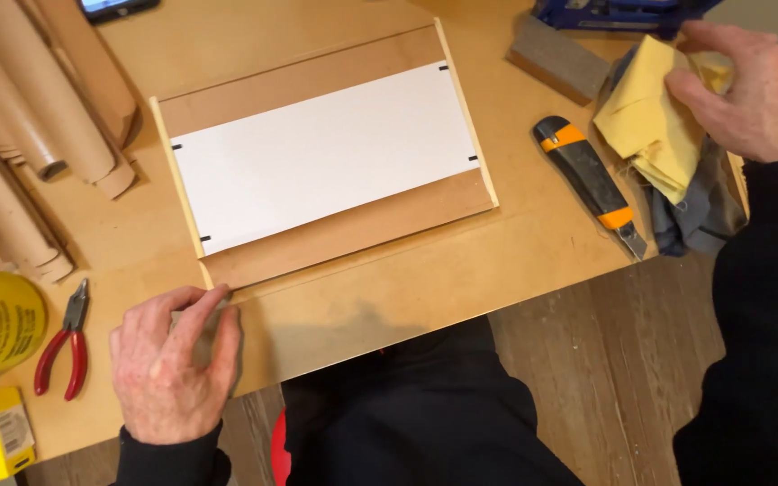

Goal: Applying adhesive-backed veneer strips to the edges of a picture frame using a brush and a utility knife.

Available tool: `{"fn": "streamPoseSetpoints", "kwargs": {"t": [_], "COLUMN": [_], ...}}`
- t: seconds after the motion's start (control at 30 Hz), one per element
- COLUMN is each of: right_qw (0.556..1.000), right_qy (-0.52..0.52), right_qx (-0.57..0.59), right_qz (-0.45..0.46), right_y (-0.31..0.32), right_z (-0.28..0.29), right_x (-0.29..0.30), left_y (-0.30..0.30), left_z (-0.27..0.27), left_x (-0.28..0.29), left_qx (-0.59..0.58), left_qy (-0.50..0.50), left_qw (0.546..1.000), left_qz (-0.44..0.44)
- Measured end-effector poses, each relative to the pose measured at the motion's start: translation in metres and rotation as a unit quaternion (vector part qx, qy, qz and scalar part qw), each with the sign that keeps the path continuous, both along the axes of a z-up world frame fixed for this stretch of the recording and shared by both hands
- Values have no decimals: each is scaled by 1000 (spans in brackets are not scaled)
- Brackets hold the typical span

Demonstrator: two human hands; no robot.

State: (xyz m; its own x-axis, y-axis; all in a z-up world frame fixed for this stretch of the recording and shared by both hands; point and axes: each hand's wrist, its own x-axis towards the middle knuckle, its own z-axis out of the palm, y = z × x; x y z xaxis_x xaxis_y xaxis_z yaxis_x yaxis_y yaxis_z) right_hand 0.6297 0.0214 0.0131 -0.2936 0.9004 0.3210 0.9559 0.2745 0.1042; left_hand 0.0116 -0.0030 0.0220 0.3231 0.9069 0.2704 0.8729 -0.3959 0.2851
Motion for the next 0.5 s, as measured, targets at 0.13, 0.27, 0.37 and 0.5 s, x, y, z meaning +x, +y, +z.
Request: {"fn": "streamPoseSetpoints", "kwargs": {"t": [0.13,0.27,0.37,0.5], "right_qw": [977,936,853,668], "right_qy": [43,318,505,733], "right_qx": [-124,-80,-45,-68], "right_qz": [-167,-130,-126,-110], "right_y": [9,-9,-25,-49], "right_z": [13,-17,-1,61], "right_x": [-9,51,55,-18], "left_y": [-4,-6,-6,-7], "left_z": [10,24,23,22], "left_x": [9,22,30,52], "left_qx": [9,9,10,2], "left_qy": [-34,-65,-79,-120], "left_qw": [999,998,996,988], "left_qz": [-9,-23,-36,-98]}}
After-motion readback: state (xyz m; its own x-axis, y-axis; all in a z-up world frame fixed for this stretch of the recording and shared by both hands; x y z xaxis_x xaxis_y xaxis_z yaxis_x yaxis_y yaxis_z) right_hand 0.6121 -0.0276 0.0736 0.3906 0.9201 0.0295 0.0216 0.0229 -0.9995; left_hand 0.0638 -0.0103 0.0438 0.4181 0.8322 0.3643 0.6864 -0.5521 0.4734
